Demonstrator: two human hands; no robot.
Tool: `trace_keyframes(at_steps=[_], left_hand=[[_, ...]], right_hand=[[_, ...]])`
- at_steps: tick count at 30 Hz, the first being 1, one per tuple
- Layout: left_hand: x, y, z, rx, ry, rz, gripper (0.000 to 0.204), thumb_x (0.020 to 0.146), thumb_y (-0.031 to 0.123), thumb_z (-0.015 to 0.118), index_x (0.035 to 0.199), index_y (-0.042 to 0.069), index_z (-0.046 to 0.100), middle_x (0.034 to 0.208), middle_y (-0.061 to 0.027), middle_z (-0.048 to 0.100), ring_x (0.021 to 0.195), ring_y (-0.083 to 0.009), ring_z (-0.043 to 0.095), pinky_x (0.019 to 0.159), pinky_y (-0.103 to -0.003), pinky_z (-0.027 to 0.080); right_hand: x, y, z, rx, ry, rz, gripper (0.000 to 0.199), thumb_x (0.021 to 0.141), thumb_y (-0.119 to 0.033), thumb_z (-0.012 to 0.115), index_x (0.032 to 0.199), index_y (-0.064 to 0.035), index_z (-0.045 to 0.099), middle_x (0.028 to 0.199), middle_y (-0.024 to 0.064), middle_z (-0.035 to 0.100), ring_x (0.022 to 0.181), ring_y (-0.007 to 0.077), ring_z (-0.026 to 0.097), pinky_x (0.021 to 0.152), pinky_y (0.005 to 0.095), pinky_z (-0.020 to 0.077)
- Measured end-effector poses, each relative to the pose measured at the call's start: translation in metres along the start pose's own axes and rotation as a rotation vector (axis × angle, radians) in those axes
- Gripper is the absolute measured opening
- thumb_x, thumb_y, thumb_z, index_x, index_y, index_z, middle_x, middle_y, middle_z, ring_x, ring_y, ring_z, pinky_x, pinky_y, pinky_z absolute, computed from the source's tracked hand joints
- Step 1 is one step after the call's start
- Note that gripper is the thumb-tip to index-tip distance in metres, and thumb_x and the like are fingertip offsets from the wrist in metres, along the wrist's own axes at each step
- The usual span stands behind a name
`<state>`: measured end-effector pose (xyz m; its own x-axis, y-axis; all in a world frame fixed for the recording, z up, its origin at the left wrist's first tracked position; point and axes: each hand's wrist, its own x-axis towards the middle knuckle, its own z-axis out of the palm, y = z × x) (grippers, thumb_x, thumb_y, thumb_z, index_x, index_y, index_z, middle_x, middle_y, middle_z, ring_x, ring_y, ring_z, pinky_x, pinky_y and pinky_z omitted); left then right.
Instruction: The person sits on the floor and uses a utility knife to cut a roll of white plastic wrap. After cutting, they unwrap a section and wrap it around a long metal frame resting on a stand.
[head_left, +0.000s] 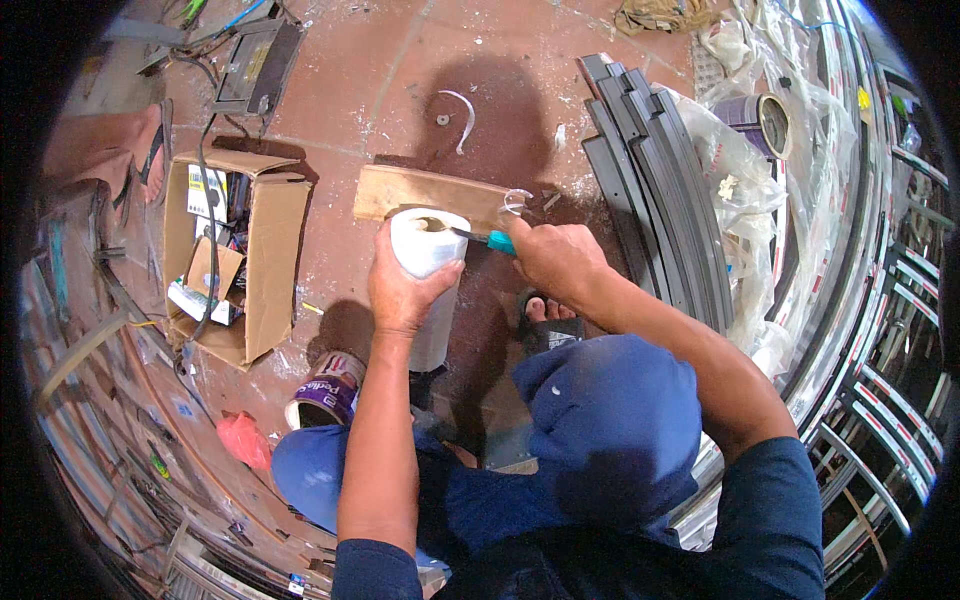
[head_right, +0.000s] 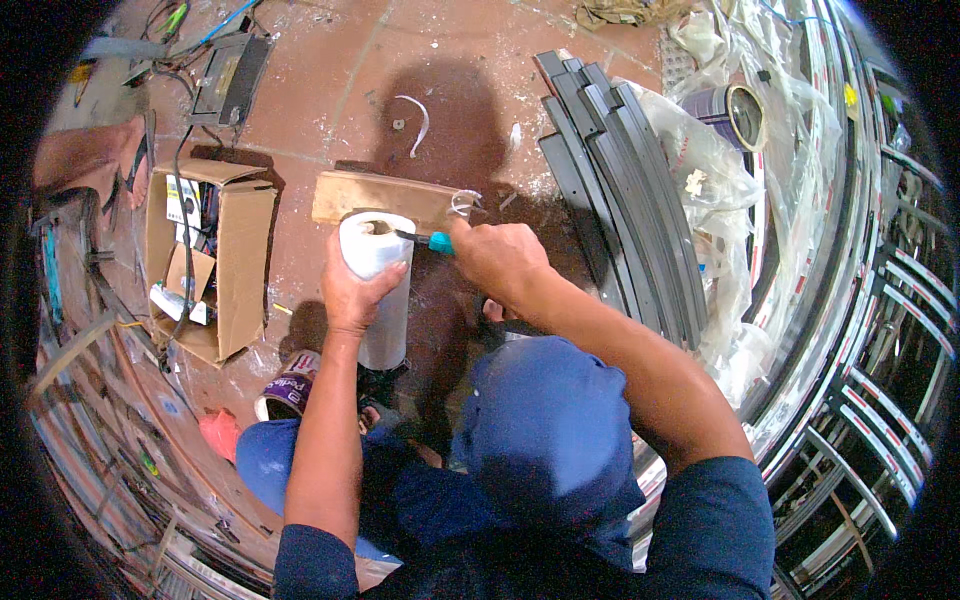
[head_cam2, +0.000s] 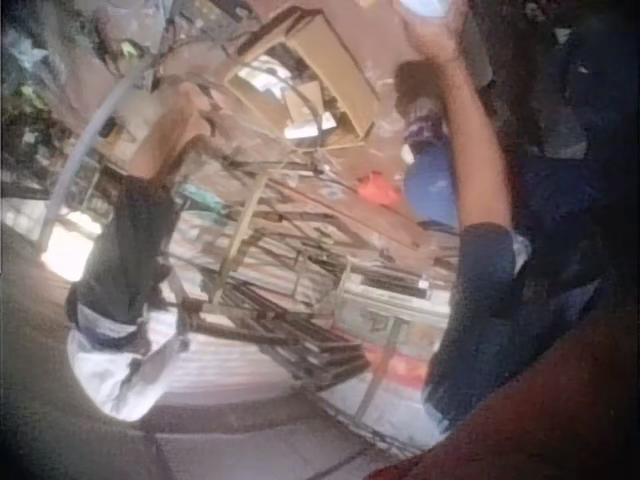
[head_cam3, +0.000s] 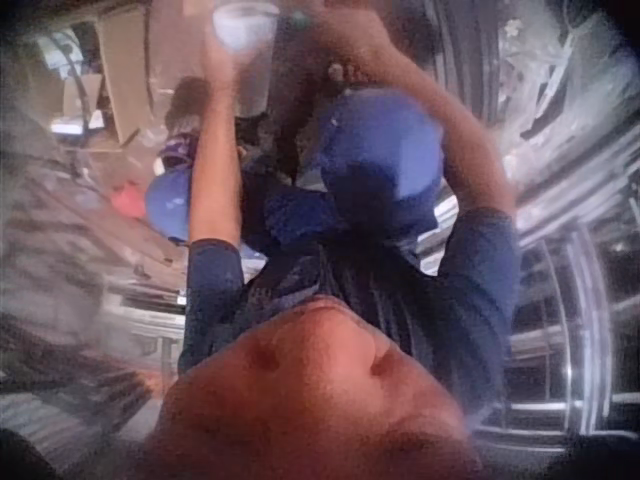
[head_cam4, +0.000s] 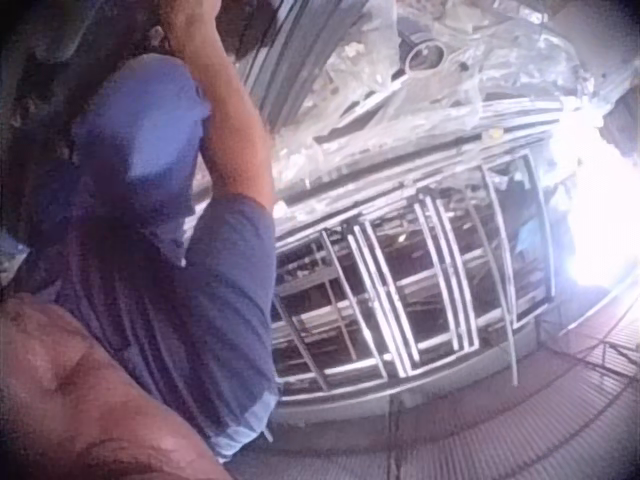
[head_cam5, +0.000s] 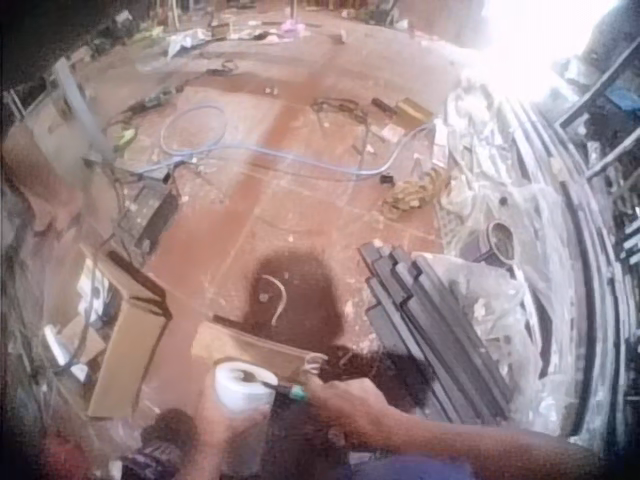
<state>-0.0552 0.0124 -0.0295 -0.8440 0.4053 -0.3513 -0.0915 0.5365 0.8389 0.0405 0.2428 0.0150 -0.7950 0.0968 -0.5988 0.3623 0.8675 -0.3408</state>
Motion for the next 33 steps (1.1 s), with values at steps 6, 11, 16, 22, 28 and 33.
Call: trace_keyframes(at_steps=[6,11,16,22,28,33], left_hand=[[0.011,-0.015,-0.01,-0.143,-0.086,-0.011,0.103,0.064,0.031,0.101,0.15,0.006,0.052,0.131,-0.0164,0.075,0.124,-0.0307,0.071,0.11,-0.043,0.054],[0.01,-0.011,-0.012,-0.052,-0.046,0.037,0.106,0.063,0.039,0.101,0.15,0.004,0.052,0.132,-0.0167,0.073,0.124,-0.0315,0.07,0.109,-0.044,0.054],[0.004,-0.022,-0.014,0.193,0.09,0.173,0.116,0.06,0.045,0.101,0.155,0.006,0.047,0.136,-0.0232,0.07,0.127,-0.0407,0.068,0.109,-0.05,0.054],[-0.015,0.023,0.018,0.328,0.195,-0.008,0.111,0.061,0.038,0.101,0.154,0.005,0.048,0.137,-0.0232,0.07,0.129,-0.0419,0.067,0.109,-0.051,0.053],[-0.012,0.007,0.007,0.187,0.1,0.026,0.11,0.061,0.034,0.102,0.153,0.005,0.049,0.132,-0.0203,0.072,0.123,-0.0383,0.071,0.107,-0.048,0.055],[-0.015,-0.008,0.009,0.212,0.081,0.114,0.11,0.065,0.037,0.103,0.153,0.002,0.048,0.134,-0.0215,0.072,0.123,-0.0341,0.072,0.104,-0.046,0.057]], right_hand=[[-0.001,0.029,0.022,-0.13,0.014,0.027,0.022,0.102,-0.026,0.064,0.109,-0.0054,0.068,0.089,0.0191,0.081,0.078,0.0388,0.081,0.065,0.0526,0.0644],[-0.01,0.023,0.031,0.008,0.096,0.086,0.029,0.103,-0.036,0.067,0.107,-0.0071,0.064,0.088,0.0217,0.078,0.082,0.0447,0.078,0.069,0.0572,0.0625],[-0.023,-0.001,0.004,0.121,0.191,0.019,0.034,0.102,-0.038,0.068,0.116,-0.0083,0.058,0.088,0.0211,0.077,0.084,0.0453,0.077,0.072,0.0579,0.0614],[-0.012,0.001,-0.001,-0.006,0.03,-0.037,0.035,0.098,-0.031,0.071,0.12,-0.0088,0.055,0.087,0.0209,0.077,0.084,0.0429,0.077,0.071,0.0564,0.06],[-0.018,0.003,0.001,0.027,-0.041,-0.063,0.03,0.099,-0.026,0.069,0.119,-0.0082,0.055,0.088,0.0201,0.078,0.085,0.0439,0.078,0.072,0.0571,0.0599],[0.0,0.015,0.028,-0.03,-0.09,0.006,0.026,0.1,-0.024,0.069,0.115,-0.0077,0.056,0.086,0.0215,0.077,0.084,0.0448,0.077,0.071,0.0583,0.0595]])
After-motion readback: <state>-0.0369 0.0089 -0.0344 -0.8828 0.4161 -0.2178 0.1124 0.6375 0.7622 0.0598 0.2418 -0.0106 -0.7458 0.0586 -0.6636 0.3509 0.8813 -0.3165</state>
